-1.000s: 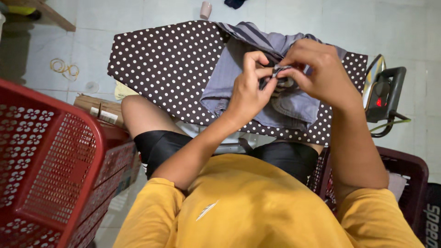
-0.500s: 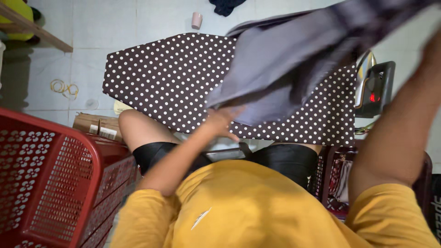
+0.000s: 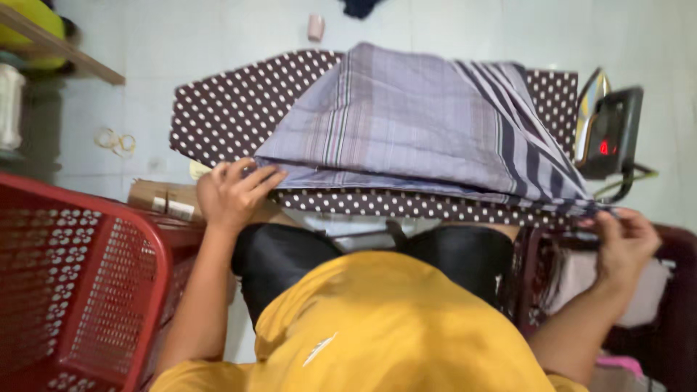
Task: The person sits on the floor and irons a striped and polka-dotted cloth laid across their lap. They repeatedly smooth the fabric with their hands and use a steam iron to press different sections of the cloth, occasionally folding it to access new areas.
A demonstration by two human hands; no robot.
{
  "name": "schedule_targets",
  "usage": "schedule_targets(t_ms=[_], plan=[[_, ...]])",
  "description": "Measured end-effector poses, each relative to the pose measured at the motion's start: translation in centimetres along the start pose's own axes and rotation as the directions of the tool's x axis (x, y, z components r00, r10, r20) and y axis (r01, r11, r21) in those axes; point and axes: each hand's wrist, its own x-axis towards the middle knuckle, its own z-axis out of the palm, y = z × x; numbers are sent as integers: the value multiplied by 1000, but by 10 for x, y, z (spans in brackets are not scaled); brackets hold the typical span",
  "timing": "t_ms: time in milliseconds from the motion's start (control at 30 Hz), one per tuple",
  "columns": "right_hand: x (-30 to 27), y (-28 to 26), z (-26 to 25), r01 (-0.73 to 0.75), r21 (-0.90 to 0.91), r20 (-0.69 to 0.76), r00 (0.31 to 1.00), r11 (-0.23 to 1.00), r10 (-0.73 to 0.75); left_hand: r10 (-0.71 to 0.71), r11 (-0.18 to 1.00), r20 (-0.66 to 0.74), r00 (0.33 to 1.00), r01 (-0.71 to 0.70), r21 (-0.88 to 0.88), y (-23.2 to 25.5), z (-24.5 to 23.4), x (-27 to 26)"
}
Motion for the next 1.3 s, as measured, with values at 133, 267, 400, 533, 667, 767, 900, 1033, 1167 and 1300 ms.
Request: schedule_targets(t_ms=[133,267,400,533,667,767,900,1033,1167,1300], plan=[[-25,19,5,-117,-137,71,989,984,127,-216,967,87,972,201,155,14,0,-32],[-33,5,28,-130,-272,248,948,953,200,-411,902,182,893,370,222,1,4,-45],[-19,-3,58,-125,-466,441,825,876,353,-583,808,264,768,582,92,-24,40,-43],[38,13,109,-47,-551,568,710,833,416,-814,556,252,523,828,79,-69,124,-19],[141,-4,202,-116,-537,446,801,835,398,-808,349,459,369,928,-131,-135,197,86],[220,-56,228,131,-559,247,969,818,13,-715,684,339,611,712,159,-155,190,175],[289,-128,198,486,-445,-267,730,752,-629,-594,798,-36,804,594,98,-170,96,303],[236,-146,168,764,-95,-528,504,638,-683,-157,964,-577,801,251,85,-139,22,324],[149,-125,152,198,-532,-127,943,823,-309,-332,926,-102,938,345,156,-138,38,266],[105,-129,166,316,-567,-166,861,761,-481,-555,755,-165,815,577,310,-146,38,240]])
